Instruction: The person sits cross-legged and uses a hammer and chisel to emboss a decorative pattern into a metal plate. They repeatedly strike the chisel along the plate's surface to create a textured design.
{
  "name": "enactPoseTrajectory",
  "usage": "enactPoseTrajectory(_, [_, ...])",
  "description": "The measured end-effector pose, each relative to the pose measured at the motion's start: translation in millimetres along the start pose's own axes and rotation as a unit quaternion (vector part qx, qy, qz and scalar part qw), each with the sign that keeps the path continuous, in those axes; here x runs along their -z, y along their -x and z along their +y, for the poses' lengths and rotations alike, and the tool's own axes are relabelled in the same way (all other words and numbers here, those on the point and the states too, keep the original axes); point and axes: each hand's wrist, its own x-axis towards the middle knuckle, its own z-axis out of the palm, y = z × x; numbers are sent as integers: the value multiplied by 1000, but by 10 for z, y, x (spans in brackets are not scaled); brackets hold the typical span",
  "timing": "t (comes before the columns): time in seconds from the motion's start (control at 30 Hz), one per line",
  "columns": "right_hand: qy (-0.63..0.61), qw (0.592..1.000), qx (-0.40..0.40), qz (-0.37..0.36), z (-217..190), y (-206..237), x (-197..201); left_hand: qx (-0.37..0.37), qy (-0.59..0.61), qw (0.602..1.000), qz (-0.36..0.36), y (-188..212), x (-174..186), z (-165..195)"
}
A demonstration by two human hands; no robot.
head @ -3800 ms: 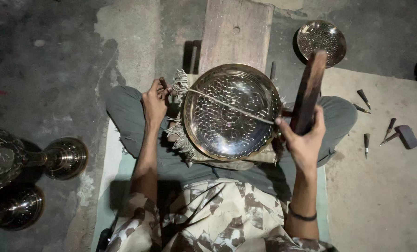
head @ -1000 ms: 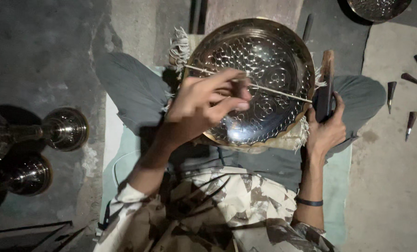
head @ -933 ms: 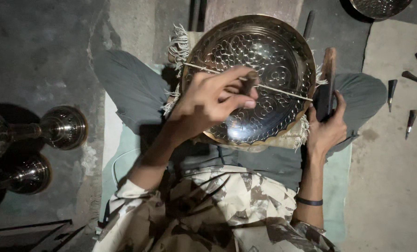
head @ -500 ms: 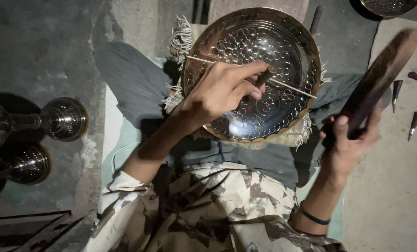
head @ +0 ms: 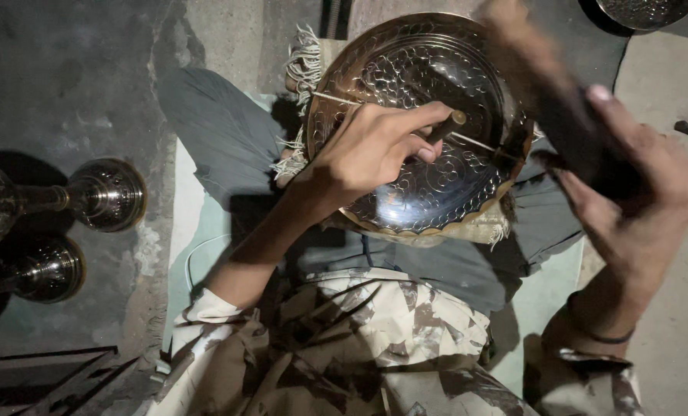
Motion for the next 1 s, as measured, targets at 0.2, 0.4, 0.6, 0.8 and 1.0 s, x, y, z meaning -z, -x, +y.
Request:
enactPoseTrajectory(0.2, [-184,982,33,6,-139,-221,-133,-37,-17,999,10,-4,-8,12])
enactPoseTrajectory(0.4, [-70,988,114,-74,-354,-473,-1,-189,-289,927,146,92,-121,100])
enactPoseTrajectory(0.6, [44,971,184,-143,-591,-829,87,-17,-287,939,189,213,-278,297])
enactPoseTrajectory(0.8, [-28,965,222,-140,-691,-1006,191,102,-180,942,265,201,-402,468])
enactPoseTrajectory(1.0, [199,937,204,-202,-780,-1016,302,81,-190,944,259,197,-371,493])
